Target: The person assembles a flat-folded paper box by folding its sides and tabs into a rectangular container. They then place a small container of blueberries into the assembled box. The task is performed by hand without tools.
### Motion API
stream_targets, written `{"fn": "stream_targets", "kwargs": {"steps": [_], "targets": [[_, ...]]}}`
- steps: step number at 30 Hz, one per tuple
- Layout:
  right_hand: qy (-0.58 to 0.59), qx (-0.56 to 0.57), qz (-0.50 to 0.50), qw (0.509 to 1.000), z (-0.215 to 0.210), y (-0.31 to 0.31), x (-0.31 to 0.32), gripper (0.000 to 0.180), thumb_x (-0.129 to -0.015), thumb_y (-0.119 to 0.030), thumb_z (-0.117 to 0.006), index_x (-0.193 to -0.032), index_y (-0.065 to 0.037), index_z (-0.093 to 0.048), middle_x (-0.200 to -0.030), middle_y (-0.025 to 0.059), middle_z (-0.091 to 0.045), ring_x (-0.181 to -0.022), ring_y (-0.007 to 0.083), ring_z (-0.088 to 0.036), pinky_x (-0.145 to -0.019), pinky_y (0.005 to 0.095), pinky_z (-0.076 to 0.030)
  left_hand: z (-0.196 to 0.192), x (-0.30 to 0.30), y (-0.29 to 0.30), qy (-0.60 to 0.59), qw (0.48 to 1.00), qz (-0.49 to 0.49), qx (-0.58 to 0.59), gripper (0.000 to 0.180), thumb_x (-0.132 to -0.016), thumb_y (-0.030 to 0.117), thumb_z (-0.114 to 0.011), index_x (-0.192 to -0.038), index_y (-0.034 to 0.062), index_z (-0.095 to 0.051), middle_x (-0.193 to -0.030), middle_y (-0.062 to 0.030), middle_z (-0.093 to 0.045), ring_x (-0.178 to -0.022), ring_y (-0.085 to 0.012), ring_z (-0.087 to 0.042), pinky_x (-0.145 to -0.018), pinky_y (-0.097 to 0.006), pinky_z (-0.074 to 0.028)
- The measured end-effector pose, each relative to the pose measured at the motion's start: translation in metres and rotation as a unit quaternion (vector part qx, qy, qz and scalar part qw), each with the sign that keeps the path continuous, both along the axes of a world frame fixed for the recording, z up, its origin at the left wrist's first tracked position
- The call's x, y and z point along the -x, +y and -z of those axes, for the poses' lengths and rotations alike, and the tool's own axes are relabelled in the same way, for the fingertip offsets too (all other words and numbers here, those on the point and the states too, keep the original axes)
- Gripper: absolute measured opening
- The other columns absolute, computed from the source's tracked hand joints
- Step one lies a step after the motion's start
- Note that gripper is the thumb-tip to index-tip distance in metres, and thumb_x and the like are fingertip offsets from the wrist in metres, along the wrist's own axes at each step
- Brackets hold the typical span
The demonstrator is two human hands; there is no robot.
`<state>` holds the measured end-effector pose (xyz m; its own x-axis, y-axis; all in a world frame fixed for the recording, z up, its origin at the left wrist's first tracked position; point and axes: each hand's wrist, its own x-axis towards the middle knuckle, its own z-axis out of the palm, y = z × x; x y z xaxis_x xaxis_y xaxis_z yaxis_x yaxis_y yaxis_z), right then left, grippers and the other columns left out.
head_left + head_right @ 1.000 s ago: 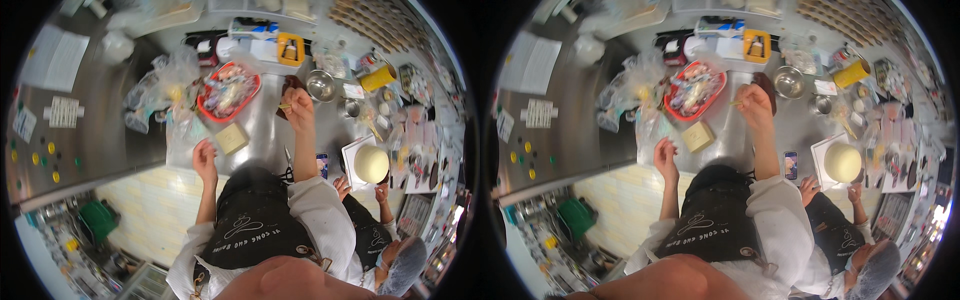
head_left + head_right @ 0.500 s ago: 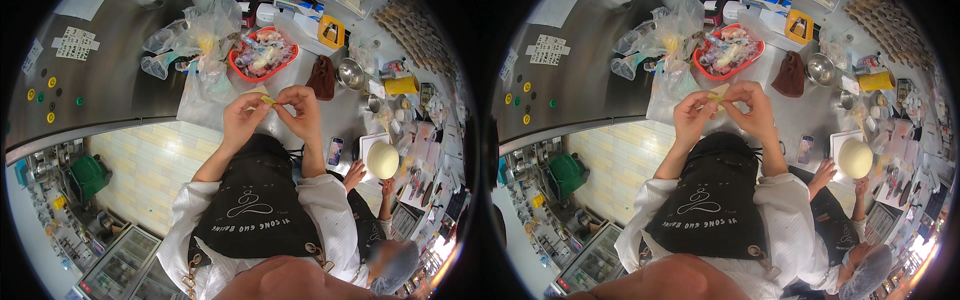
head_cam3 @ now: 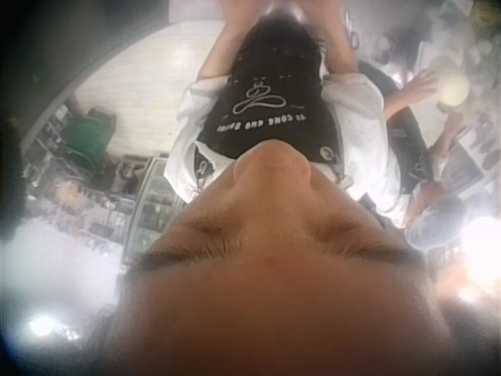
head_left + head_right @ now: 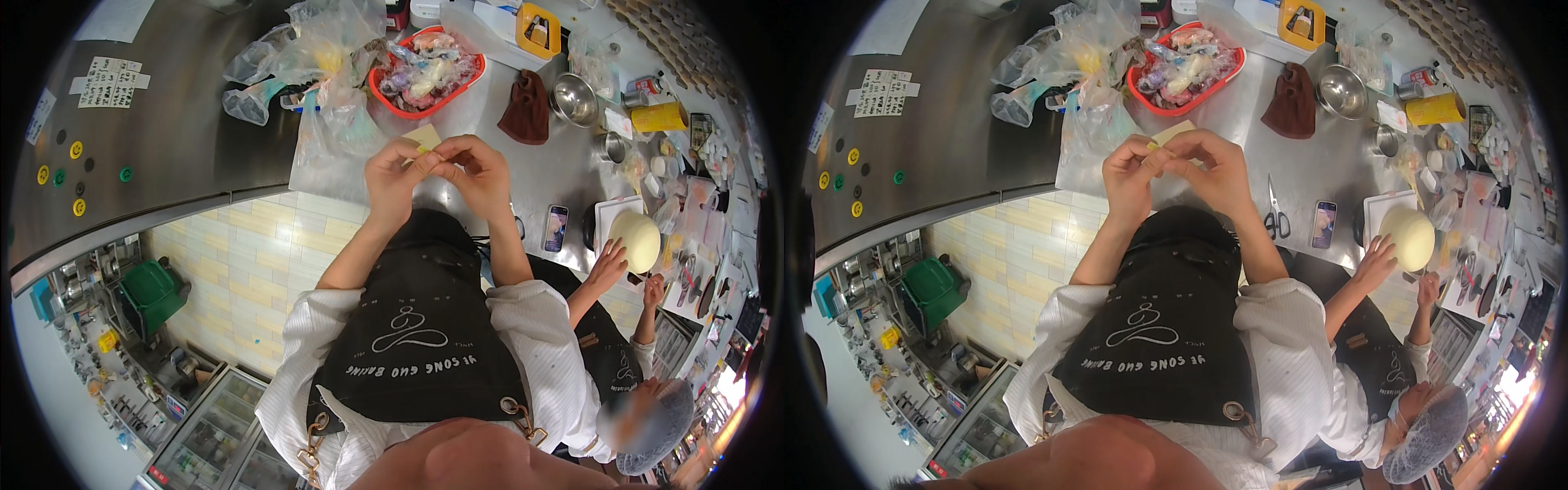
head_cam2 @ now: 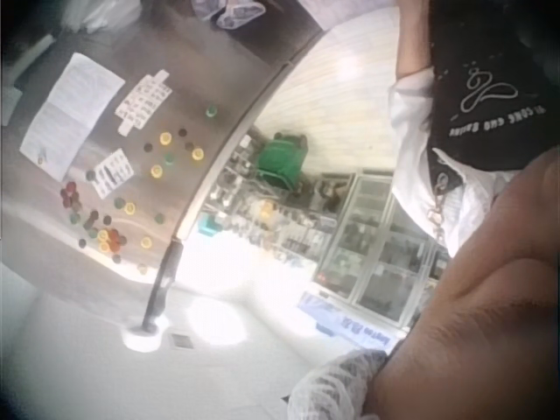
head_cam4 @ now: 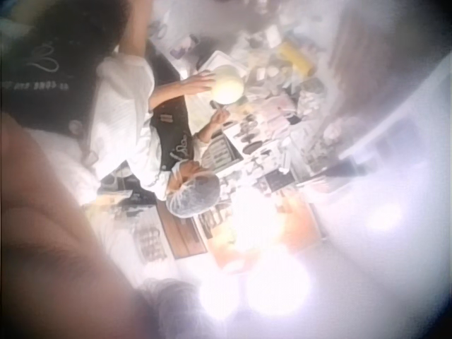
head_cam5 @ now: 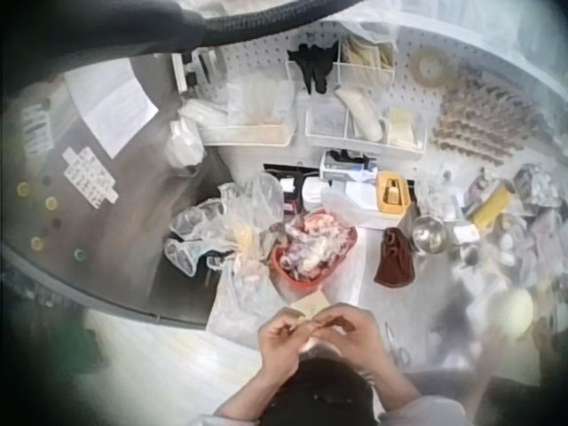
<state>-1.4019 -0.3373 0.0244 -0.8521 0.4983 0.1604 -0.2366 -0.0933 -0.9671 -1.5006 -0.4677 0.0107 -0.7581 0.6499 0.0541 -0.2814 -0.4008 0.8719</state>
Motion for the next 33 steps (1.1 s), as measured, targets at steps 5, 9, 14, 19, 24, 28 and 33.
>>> {"fn": "stream_targets", "kwargs": {"steps": [5,9,14,19,24,28,33], "targets": [[-0.040,-0.061,0.085,0.994,0.031,0.040,-0.010,0.008,-0.094,0.003,-0.073,-0.102,0.003,-0.071,-0.099,0.0047,-0.070,-0.089,0.0107,-0.066,-0.081,0.0247,-0.053,0.036,0.010,-0.015,0.184,0.969,-0.056,0.155,0.023,-0.091,0.002,-0.077,-0.114,0.0036,-0.074,-0.112,-0.0090,-0.070,-0.093,-0.0155,-0.067,-0.078,-0.027,-0.055],[-0.123,-0.005,0.107,0.987,0.070,0.060,-0.018,0.008,-0.096,-0.004,-0.073,-0.101,0.002,-0.072,-0.092,0.0034,-0.071,-0.084,0.0104,-0.067,-0.078,0.0250,-0.053,0.109,0.007,-0.025,0.427,0.834,-0.057,0.344,0.069,-0.075,0.018,-0.090,-0.138,0.0125,-0.063,-0.138,-0.0156,-0.056,-0.125,-0.0318,-0.056,-0.103,-0.045,-0.049],[-0.190,0.045,0.114,0.974,0.117,0.071,-0.030,0.015,-0.097,-0.012,-0.074,-0.101,0.003,-0.072,-0.089,0.0033,-0.073,-0.082,0.0107,-0.069,-0.076,0.0248,-0.055,0.150,0.003,-0.005,0.587,0.618,0.022,0.523,0.090,-0.071,0.021,-0.087,-0.153,0.0233,-0.049,-0.159,-0.0178,-0.034,-0.144,-0.0454,-0.036,-0.114,-0.057,-0.038],[-0.186,-0.006,0.108,0.977,0.141,0.081,-0.035,0.014,-0.096,-0.009,-0.074,-0.103,0.003,-0.074,-0.086,0.0034,-0.074,-0.082,0.0102,-0.069,-0.075,0.0256,-0.054,0.187,0.014,-0.012,0.631,0.620,0.014,0.466,0.082,-0.076,0.012,-0.077,-0.152,0.0259,-0.050,-0.154,-0.0170,-0.042,-0.141,-0.0453,-0.041,-0.113,-0.058,-0.039],[-0.204,-0.116,0.129,0.963,0.158,0.093,-0.035,0.013,-0.093,-0.009,-0.076,-0.102,0.000,-0.078,-0.088,0.0054,-0.075,-0.079,0.0113,-0.069,-0.073,0.0253,-0.054,0.160,0.033,-0.018,0.477,0.799,0.009,0.367,0.079,-0.074,0.011,-0.077,-0.148,0.0212,-0.052,-0.145,-0.0116,-0.054,-0.130,-0.0374,-0.055,-0.105,-0.055,-0.050],[-0.211,-0.221,0.105,0.946,0.166,0.095,-0.015,0.011,-0.089,-0.011,-0.079,-0.099,-0.005,-0.079,-0.090,0.0077,-0.075,-0.077,0.0154,-0.071,-0.073,0.0262,-0.054,0.164,0.069,-0.010,0.296,0.912,0.001,0.285,0.075,-0.083,0.014,-0.081,-0.152,0.0163,-0.050,-0.139,-0.0093,-0.063,-0.122,-0.0249,-0.064,-0.101,-0.040,-0.055],[-0.208,-0.275,0.053,0.937,0.187,0.088,0.020,0.013,-0.086,-0.012,-0.081,-0.097,-0.007,-0.079,-0.089,0.0078,-0.074,-0.078,0.0179,-0.072,-0.072,0.0296,-0.056,0.166,0.102,0.001,0.076,0.968,-0.002,0.238,0.069,-0.092,0.013,-0.078,-0.153,0.0068,-0.046,-0.130,-0.0108,-0.068,-0.119,-0.0200,-0.065,-0.101,-0.033,-0.052]]}}
